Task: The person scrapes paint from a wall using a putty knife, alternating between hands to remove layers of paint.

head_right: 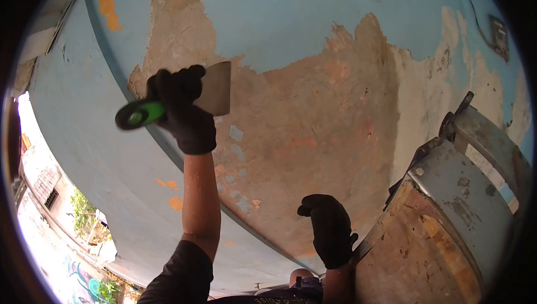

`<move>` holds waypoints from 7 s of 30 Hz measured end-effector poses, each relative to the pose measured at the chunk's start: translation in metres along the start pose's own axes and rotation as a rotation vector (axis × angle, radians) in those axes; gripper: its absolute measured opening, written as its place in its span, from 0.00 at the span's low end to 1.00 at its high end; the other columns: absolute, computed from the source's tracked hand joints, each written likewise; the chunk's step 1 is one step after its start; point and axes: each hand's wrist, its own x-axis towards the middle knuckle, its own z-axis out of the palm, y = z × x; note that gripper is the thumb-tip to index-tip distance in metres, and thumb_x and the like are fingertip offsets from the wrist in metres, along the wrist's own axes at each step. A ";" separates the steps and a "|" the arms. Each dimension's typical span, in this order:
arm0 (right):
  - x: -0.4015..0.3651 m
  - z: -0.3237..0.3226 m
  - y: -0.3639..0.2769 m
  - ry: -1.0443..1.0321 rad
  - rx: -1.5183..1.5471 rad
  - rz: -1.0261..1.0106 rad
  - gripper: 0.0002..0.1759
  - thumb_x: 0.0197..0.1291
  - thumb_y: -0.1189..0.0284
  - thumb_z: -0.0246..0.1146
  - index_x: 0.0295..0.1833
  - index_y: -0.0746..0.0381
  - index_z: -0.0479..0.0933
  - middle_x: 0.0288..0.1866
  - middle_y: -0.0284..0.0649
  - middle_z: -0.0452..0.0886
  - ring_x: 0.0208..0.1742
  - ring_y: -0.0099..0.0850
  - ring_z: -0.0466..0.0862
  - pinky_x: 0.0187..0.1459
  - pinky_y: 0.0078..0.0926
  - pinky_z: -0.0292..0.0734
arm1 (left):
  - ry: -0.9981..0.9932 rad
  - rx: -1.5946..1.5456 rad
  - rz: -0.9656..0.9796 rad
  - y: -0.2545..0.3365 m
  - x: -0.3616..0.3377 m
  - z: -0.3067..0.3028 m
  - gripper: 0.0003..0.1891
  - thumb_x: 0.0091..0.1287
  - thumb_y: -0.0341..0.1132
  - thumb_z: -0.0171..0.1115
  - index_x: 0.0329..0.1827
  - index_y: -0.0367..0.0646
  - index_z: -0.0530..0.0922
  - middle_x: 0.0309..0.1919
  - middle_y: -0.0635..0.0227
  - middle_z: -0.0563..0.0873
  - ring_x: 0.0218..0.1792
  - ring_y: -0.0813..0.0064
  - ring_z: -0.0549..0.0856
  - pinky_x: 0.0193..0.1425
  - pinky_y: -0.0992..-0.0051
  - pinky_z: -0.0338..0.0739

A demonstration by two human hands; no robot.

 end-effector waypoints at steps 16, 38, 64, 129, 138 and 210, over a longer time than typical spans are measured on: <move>-0.001 0.004 0.003 -0.009 0.015 -0.039 0.20 0.76 0.58 0.51 0.53 0.64 0.79 0.41 0.40 0.87 0.38 0.25 0.83 0.42 0.24 0.75 | 0.066 0.083 -0.107 -0.001 -0.015 0.002 0.12 0.77 0.37 0.56 0.36 0.39 0.72 0.20 0.69 0.77 0.23 0.77 0.75 0.36 0.73 0.77; 0.004 0.005 0.003 -0.032 -0.007 0.018 0.21 0.77 0.59 0.50 0.54 0.66 0.78 0.42 0.42 0.86 0.42 0.30 0.86 0.46 0.29 0.78 | 0.018 -0.156 0.018 -0.002 0.003 -0.010 0.10 0.76 0.35 0.59 0.36 0.39 0.75 0.27 0.63 0.85 0.28 0.76 0.82 0.39 0.71 0.76; 0.000 0.001 0.000 -0.024 -0.016 -0.004 0.21 0.77 0.60 0.50 0.54 0.66 0.78 0.42 0.42 0.86 0.43 0.29 0.85 0.48 0.28 0.78 | 0.007 0.044 0.015 0.012 -0.012 0.019 0.11 0.77 0.38 0.54 0.39 0.39 0.75 0.30 0.59 0.88 0.29 0.74 0.84 0.40 0.74 0.80; 0.000 0.000 -0.008 -0.032 0.121 0.030 0.14 0.76 0.70 0.55 0.54 0.70 0.78 0.44 0.42 0.85 0.45 0.29 0.85 0.51 0.28 0.78 | -0.057 0.059 0.005 0.004 -0.001 0.008 0.09 0.76 0.37 0.59 0.42 0.39 0.79 0.29 0.64 0.87 0.30 0.74 0.85 0.38 0.70 0.79; 0.003 0.000 -0.003 -0.033 0.098 0.003 0.17 0.76 0.65 0.53 0.54 0.67 0.78 0.43 0.42 0.86 0.43 0.28 0.84 0.48 0.26 0.77 | -0.081 0.044 -0.169 -0.022 -0.015 0.014 0.07 0.74 0.33 0.61 0.45 0.39 0.77 0.32 0.65 0.86 0.34 0.75 0.87 0.37 0.74 0.81; 0.011 0.079 0.031 -0.080 0.151 -0.004 0.21 0.57 0.85 0.62 0.58 0.66 0.74 0.49 0.50 0.87 0.50 0.38 0.88 0.51 0.33 0.83 | -0.481 0.712 -0.572 0.091 -0.218 -0.127 0.22 0.57 0.37 0.75 0.52 0.39 0.78 0.48 0.54 0.83 0.49 0.52 0.84 0.51 0.61 0.79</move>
